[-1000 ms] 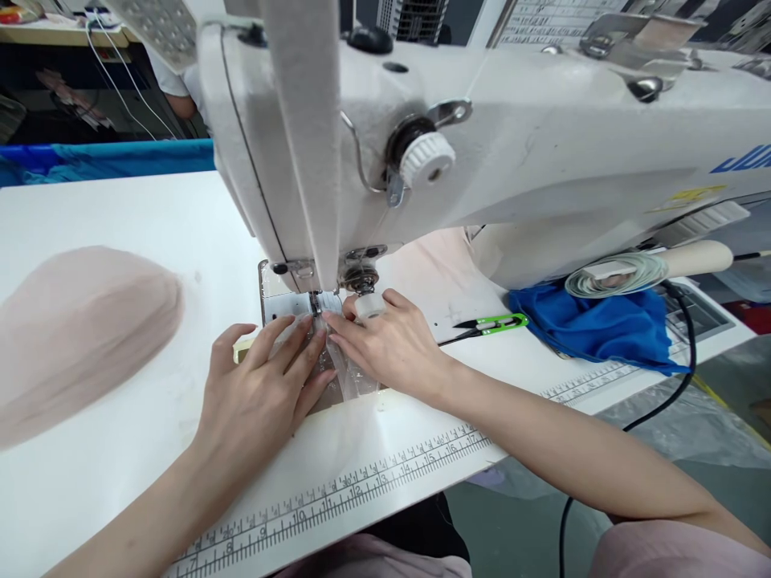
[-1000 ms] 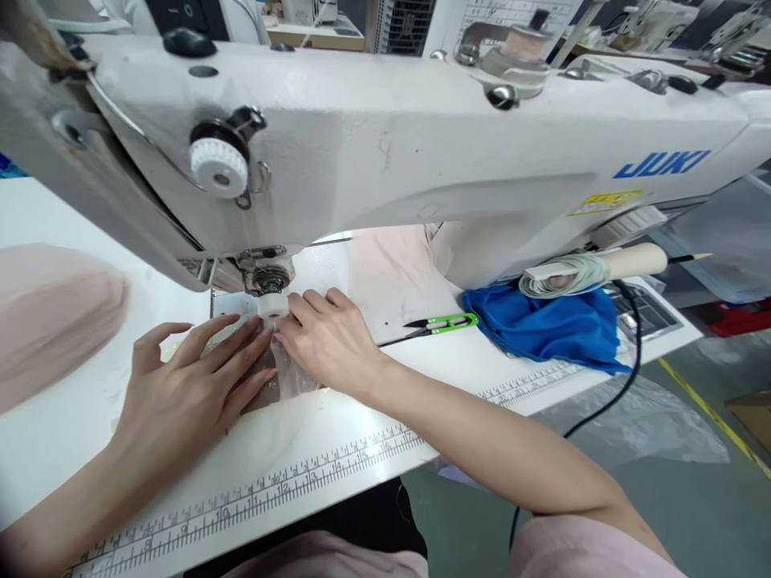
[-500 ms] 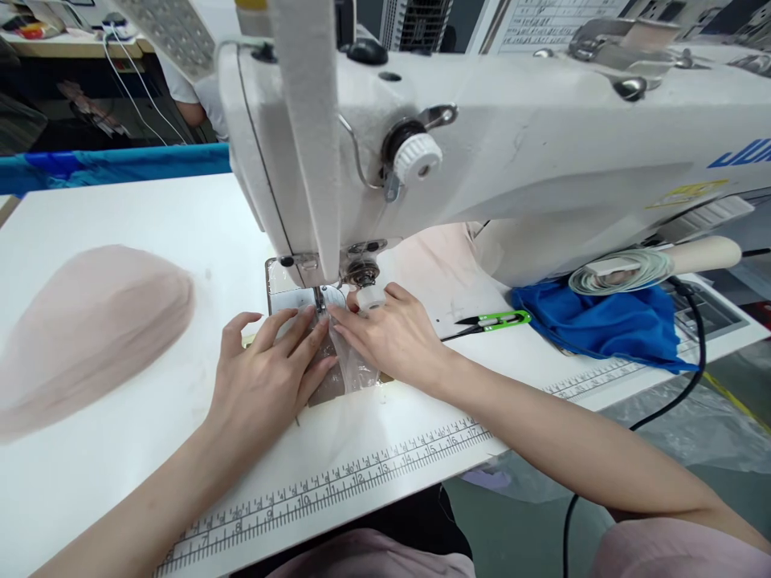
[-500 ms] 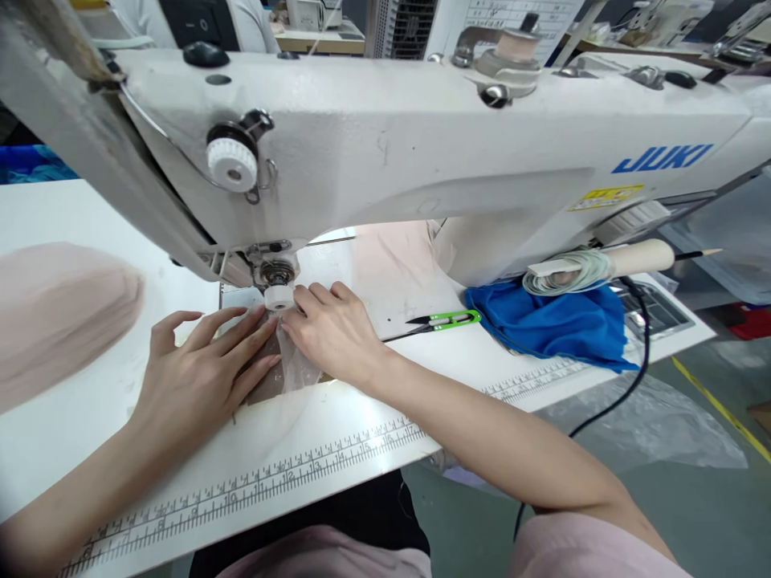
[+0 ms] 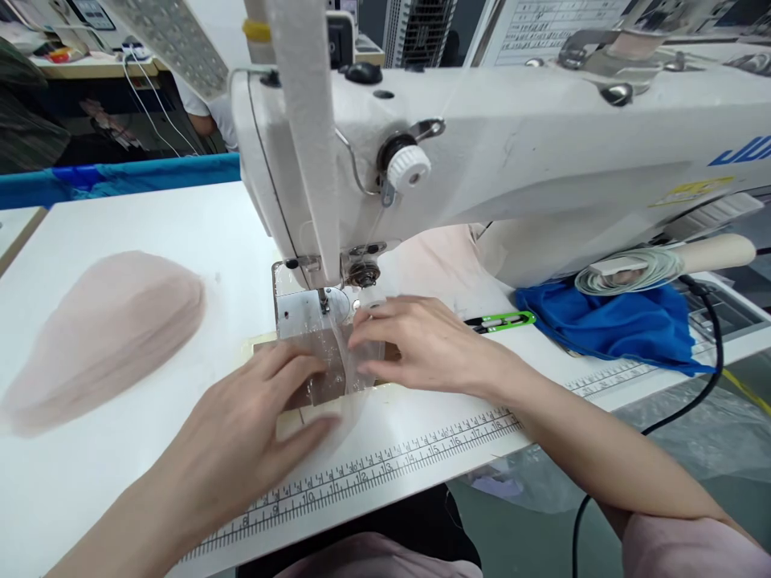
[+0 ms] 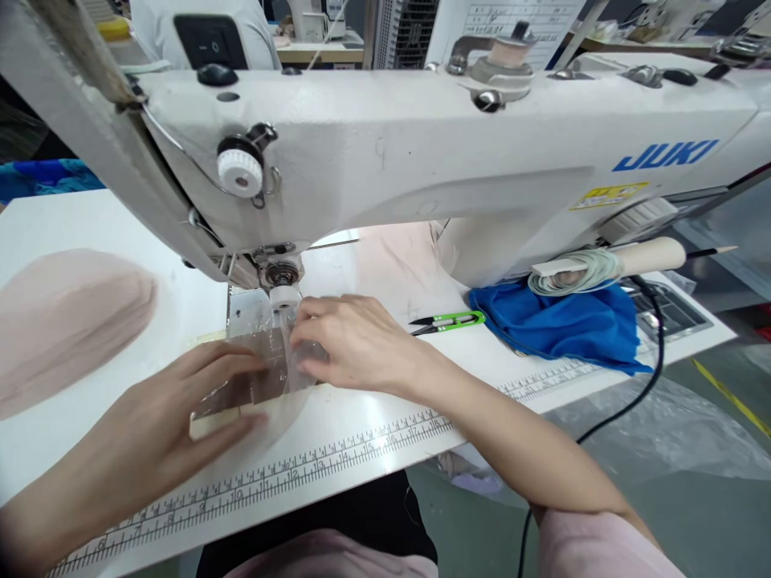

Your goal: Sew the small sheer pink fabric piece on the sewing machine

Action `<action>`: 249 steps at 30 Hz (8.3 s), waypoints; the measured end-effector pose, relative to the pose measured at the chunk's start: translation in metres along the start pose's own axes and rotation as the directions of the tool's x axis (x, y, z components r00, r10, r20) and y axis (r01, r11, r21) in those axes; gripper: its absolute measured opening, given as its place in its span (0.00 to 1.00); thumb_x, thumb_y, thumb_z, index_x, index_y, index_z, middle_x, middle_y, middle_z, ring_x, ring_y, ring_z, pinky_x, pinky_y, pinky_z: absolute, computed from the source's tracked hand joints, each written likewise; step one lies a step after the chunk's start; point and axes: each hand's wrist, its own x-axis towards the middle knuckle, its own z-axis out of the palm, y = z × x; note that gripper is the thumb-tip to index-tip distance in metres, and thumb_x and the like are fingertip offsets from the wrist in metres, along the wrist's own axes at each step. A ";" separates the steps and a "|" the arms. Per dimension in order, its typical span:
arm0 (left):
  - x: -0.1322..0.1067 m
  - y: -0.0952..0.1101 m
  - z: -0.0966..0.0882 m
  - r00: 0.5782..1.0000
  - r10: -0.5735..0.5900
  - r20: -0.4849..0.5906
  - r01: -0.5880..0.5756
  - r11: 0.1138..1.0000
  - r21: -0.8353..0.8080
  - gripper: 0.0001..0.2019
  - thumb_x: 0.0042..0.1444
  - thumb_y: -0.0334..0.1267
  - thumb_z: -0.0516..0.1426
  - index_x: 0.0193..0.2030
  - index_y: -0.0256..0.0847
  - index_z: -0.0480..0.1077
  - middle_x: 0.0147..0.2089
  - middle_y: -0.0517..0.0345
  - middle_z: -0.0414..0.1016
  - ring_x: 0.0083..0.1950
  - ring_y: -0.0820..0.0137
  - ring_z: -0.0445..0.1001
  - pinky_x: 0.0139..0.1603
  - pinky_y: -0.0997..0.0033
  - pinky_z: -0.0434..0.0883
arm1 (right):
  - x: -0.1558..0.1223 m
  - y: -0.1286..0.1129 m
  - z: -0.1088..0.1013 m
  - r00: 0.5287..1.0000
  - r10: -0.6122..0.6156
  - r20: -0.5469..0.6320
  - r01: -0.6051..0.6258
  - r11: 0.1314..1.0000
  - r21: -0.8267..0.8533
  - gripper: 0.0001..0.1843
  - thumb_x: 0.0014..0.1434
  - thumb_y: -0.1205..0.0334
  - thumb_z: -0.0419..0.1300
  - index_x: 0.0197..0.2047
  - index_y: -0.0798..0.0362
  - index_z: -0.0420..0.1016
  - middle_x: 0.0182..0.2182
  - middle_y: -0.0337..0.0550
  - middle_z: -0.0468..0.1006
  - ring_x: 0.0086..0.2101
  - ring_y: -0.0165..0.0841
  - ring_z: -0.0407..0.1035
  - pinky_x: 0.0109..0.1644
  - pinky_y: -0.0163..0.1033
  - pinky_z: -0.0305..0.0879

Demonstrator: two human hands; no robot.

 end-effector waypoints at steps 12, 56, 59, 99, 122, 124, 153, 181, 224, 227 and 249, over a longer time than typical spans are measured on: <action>0.022 0.002 0.021 1.000 -0.003 0.010 0.002 0.992 0.130 0.13 0.51 0.20 0.45 0.29 0.43 0.61 0.26 0.60 0.69 0.28 0.67 0.67 0.24 0.71 0.62 | -0.004 -0.003 -0.012 0.991 0.024 0.130 -0.055 0.968 0.244 0.06 0.62 0.71 0.55 0.38 0.52 0.71 0.31 0.33 0.75 0.27 0.25 0.64 0.29 0.34 0.52; 0.014 -0.017 0.025 0.905 0.400 -0.141 -0.344 0.887 0.307 0.10 0.64 0.32 0.54 0.44 0.36 0.77 0.34 0.53 0.76 0.32 0.67 0.71 0.27 0.68 0.65 | -0.008 -0.005 0.007 0.965 -0.203 -0.166 0.177 0.972 -0.158 0.11 0.58 0.72 0.61 0.27 0.52 0.81 0.48 0.38 0.82 0.51 0.41 0.68 0.53 0.46 0.60; 0.009 -0.011 0.027 0.894 0.421 -0.152 -0.332 0.852 0.405 0.12 0.62 0.28 0.55 0.50 0.36 0.75 0.49 0.48 0.80 0.44 0.61 0.76 0.39 0.60 0.69 | -0.007 -0.006 0.009 0.968 -0.230 -0.104 0.215 0.966 -0.141 0.12 0.59 0.74 0.60 0.29 0.53 0.80 0.43 0.37 0.84 0.49 0.36 0.70 0.57 0.44 0.58; 0.028 -0.039 0.032 0.937 0.306 -0.168 -0.229 0.902 0.367 0.14 0.66 0.31 0.52 0.55 0.35 0.72 0.57 0.40 0.76 0.58 0.55 0.75 0.69 0.36 0.56 | 0.014 0.012 0.037 0.894 -0.268 -0.360 0.168 0.944 -0.283 0.12 0.66 0.70 0.54 0.40 0.53 0.80 0.40 0.39 0.85 0.43 0.34 0.74 0.57 0.46 0.58; 0.021 -0.036 0.027 0.962 0.241 -0.132 -0.221 0.964 0.146 0.15 0.67 0.38 0.52 0.54 0.43 0.75 0.56 0.46 0.74 0.55 0.57 0.72 0.57 0.49 0.69 | 0.003 0.001 0.037 0.928 -0.187 -0.324 0.143 0.978 -0.153 0.14 0.66 0.70 0.55 0.32 0.53 0.79 0.30 0.37 0.84 0.32 0.29 0.77 0.52 0.41 0.69; 0.016 -0.034 0.028 0.938 0.321 -0.130 -0.277 0.920 0.276 0.15 0.65 0.35 0.54 0.56 0.40 0.74 0.59 0.46 0.75 0.59 0.55 0.72 0.63 0.48 0.65 | 0.000 -0.001 0.037 0.914 -0.265 -0.307 0.190 0.948 -0.254 0.16 0.66 0.74 0.53 0.31 0.54 0.79 0.30 0.38 0.84 0.33 0.31 0.78 0.55 0.44 0.71; 0.024 -0.045 0.028 0.928 0.345 -0.142 -0.270 0.884 0.381 0.16 0.68 0.35 0.50 0.59 0.40 0.69 0.58 0.47 0.76 0.59 0.58 0.75 0.71 0.39 0.55 | 0.010 0.003 0.044 0.905 -0.174 -0.389 0.048 0.948 -0.314 0.12 0.66 0.71 0.54 0.46 0.57 0.78 0.40 0.46 0.83 0.36 0.33 0.75 0.38 0.38 0.70; 0.023 -0.044 0.030 0.919 0.343 -0.193 -0.264 0.901 0.343 0.16 0.67 0.31 0.50 0.59 0.37 0.70 0.53 0.48 0.79 0.54 0.61 0.79 0.70 0.39 0.58 | 0.012 0.008 0.054 0.864 -0.307 -0.400 0.142 0.909 -0.391 0.15 0.64 0.76 0.53 0.40 0.58 0.81 0.43 0.44 0.84 0.46 0.33 0.78 0.61 0.45 0.68; 0.028 -0.042 0.029 0.947 0.233 -0.223 -0.121 0.898 0.422 0.22 0.68 0.47 0.51 0.56 0.30 0.70 0.55 0.40 0.77 0.55 0.53 0.77 0.48 0.55 0.75 | 0.020 0.015 0.049 0.908 -0.218 -0.357 0.038 0.893 -0.449 0.17 0.64 0.76 0.49 0.43 0.56 0.79 0.43 0.43 0.84 0.45 0.33 0.74 0.62 0.45 0.61; 0.026 -0.035 0.020 0.909 0.345 -0.236 -0.215 0.870 0.443 0.11 0.65 0.43 0.55 0.42 0.39 0.75 0.35 0.54 0.81 0.32 0.65 0.77 0.32 0.63 0.70 | 0.018 0.012 0.047 0.877 -0.253 -0.409 0.050 0.894 -0.446 0.19 0.63 0.78 0.48 0.40 0.55 0.80 0.39 0.40 0.84 0.41 0.32 0.73 0.59 0.44 0.61; 0.033 -0.046 0.027 0.953 0.260 -0.154 -0.222 0.948 0.227 0.15 0.67 0.37 0.51 0.55 0.39 0.73 0.47 0.49 0.77 0.47 0.60 0.74 0.54 0.53 0.69 | 0.012 0.003 0.047 0.959 -0.064 -0.276 -0.012 0.964 -0.265 0.11 0.64 0.73 0.52 0.46 0.60 0.74 0.37 0.51 0.82 0.45 0.40 0.72 0.43 0.42 0.69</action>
